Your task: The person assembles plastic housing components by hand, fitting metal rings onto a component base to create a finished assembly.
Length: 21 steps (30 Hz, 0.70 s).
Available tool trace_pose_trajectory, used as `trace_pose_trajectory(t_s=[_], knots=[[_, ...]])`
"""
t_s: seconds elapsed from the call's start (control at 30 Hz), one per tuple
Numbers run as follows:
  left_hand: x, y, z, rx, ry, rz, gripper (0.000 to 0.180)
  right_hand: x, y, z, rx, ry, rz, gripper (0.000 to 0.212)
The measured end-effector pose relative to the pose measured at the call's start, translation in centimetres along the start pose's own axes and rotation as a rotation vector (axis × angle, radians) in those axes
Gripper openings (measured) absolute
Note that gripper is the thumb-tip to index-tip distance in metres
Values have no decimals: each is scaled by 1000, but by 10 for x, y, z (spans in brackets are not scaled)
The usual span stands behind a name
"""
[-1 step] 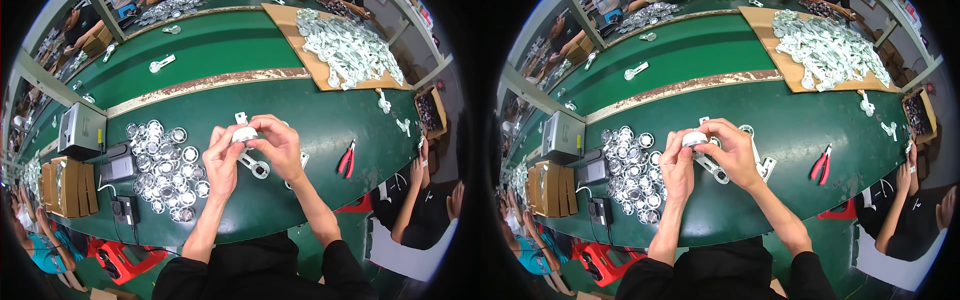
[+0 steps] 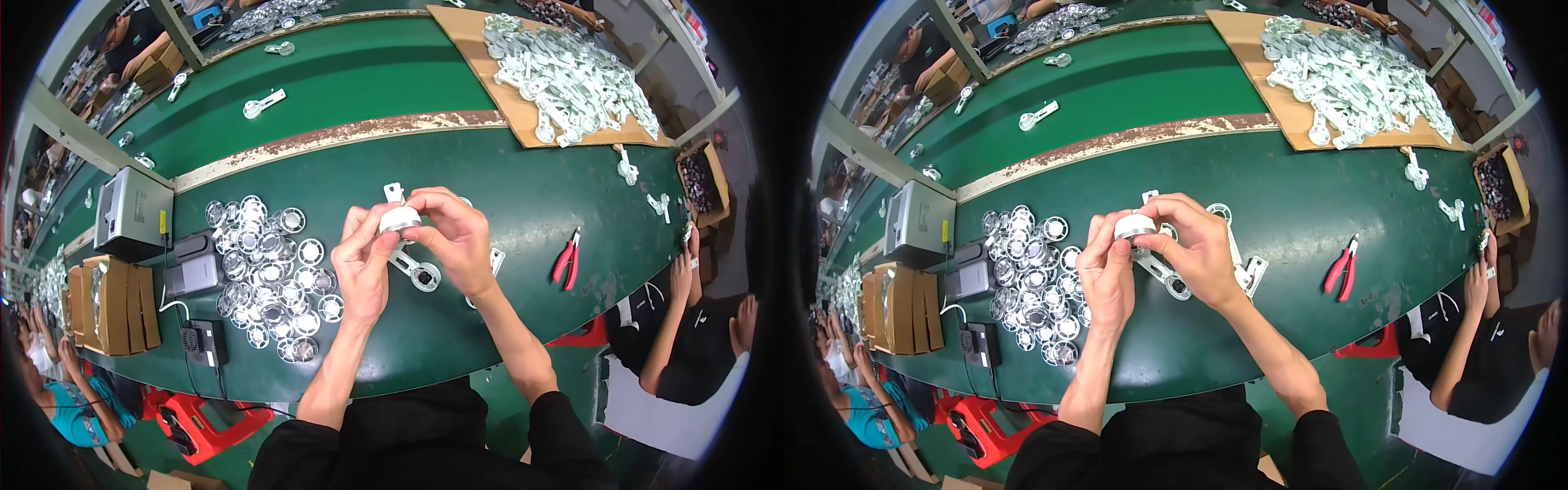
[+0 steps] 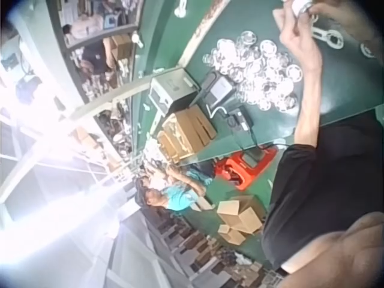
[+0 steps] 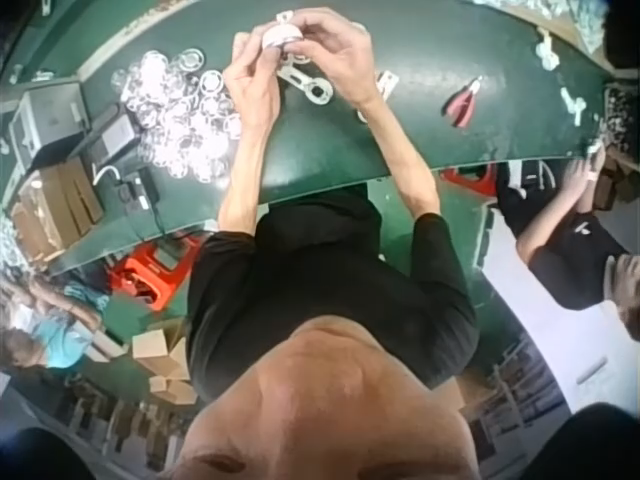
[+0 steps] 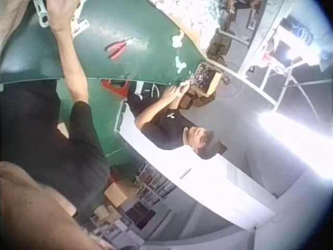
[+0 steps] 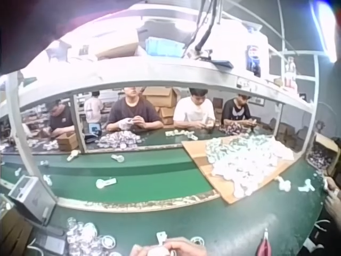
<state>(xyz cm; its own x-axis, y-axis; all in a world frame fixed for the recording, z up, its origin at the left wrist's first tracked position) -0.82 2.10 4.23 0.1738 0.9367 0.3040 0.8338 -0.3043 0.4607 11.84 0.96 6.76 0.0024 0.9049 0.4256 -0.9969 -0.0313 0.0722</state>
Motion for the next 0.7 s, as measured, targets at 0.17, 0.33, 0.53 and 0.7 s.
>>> trace_pose_trajectory(t_s=[0.17, 0.33, 0.53, 0.7], knots=[[4, -5, 18, -353, -254, -24, 37, 4, 3, -13, 153, 258, 17, 21], [5, -7, 25, -404, -430, 9, 44, 6, -10, -6, 77, 276, 89, 25], [2, -8, 28, -526, -481, -54, 42, 6, -8, -8, 152, 308, 28, 25], [2, -2, 27, -308, -417, -53, 35, 2, -10, -20, -14, 322, -49, 36]])
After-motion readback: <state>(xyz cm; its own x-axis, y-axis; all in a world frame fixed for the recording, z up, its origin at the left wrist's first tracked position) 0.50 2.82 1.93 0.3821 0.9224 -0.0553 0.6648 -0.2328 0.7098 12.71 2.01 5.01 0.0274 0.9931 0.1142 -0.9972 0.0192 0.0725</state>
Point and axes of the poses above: each hand's wrist, its own x-axis towards the middle knuckle, its own y-axis out of the palm, z = x × y, the point moved 4 cm from there along x, towards the middle knuckle, and after that the axes turned 3 degrees about z, right-handed, at the moved point
